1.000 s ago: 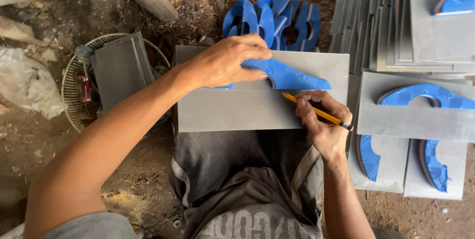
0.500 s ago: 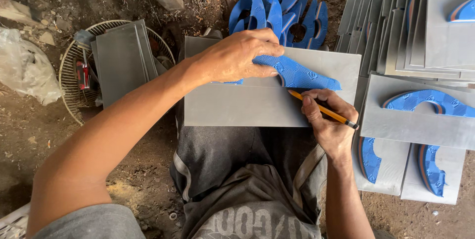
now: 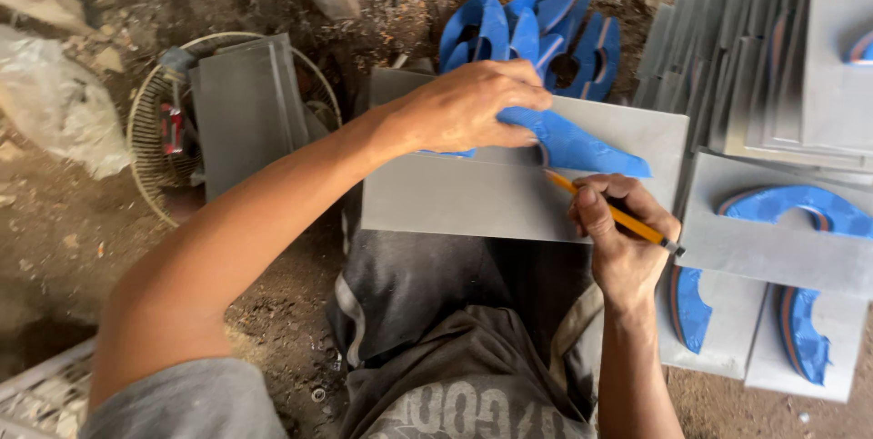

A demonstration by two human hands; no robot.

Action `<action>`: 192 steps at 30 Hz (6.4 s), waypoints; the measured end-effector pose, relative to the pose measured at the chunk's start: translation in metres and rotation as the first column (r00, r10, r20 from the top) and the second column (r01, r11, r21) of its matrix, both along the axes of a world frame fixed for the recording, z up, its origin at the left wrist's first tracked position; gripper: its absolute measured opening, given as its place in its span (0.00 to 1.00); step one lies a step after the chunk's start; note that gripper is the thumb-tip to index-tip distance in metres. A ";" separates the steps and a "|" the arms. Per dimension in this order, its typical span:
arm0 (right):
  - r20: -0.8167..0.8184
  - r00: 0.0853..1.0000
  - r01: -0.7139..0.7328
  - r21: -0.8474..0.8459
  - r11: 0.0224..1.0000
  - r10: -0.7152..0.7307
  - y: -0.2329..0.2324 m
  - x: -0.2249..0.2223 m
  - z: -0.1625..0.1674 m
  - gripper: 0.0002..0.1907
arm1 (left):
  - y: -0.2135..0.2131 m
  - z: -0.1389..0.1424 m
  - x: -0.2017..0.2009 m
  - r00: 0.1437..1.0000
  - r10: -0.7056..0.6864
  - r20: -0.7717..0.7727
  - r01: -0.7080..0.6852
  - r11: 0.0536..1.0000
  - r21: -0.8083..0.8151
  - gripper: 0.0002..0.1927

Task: The person sits on the ground and repeatedly places a blue shoe sole on a rectangular metal sheet, then uses a pencil to trace the sole's outline. After each trace, the person moves the marked sheet aside and repeats the process with a new sheet.

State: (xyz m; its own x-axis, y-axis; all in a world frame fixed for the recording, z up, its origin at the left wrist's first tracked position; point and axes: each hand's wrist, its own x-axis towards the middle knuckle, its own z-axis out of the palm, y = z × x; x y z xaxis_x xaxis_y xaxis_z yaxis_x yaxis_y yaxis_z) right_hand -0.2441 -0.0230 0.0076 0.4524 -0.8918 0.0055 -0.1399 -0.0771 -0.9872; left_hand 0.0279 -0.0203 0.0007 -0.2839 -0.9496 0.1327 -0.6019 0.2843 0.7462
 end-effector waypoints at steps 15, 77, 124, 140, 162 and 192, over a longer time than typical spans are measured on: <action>-0.102 0.977 -0.195 -0.059 0.979 0.188 0.025 0.066 -0.008 0.07 | -0.006 -0.022 0.002 0.999 -0.022 -0.039 0.017 0.992 -0.124 0.23; -0.094 0.956 -0.283 -0.066 0.957 0.276 0.060 0.066 0.013 0.14 | 0.005 -0.013 0.005 0.995 0.102 0.018 -0.100 0.989 -0.109 0.33; -0.065 0.715 0.647 -0.314 0.695 -0.696 -0.010 -0.261 -0.129 0.17 | 0.003 0.016 -0.214 0.896 0.258 -0.361 -0.367 0.888 -0.277 0.13; -0.134 0.990 0.027 -0.168 0.985 -0.050 -0.075 0.099 -0.069 0.14 | 0.298 -0.256 0.214 -0.125 0.739 0.663 -0.937 -0.308 0.166 0.54; -0.563 0.649 0.320 -0.407 0.855 -0.511 -0.161 0.211 -0.277 0.47 | 0.333 -0.119 0.193 -0.220 0.962 0.163 -0.974 -0.225 0.010 0.12; -0.530 0.847 -0.426 -0.641 0.638 0.033 -0.071 0.043 0.017 0.23 | -0.060 -0.012 0.034 0.984 -0.095 -0.153 0.114 0.987 0.115 0.20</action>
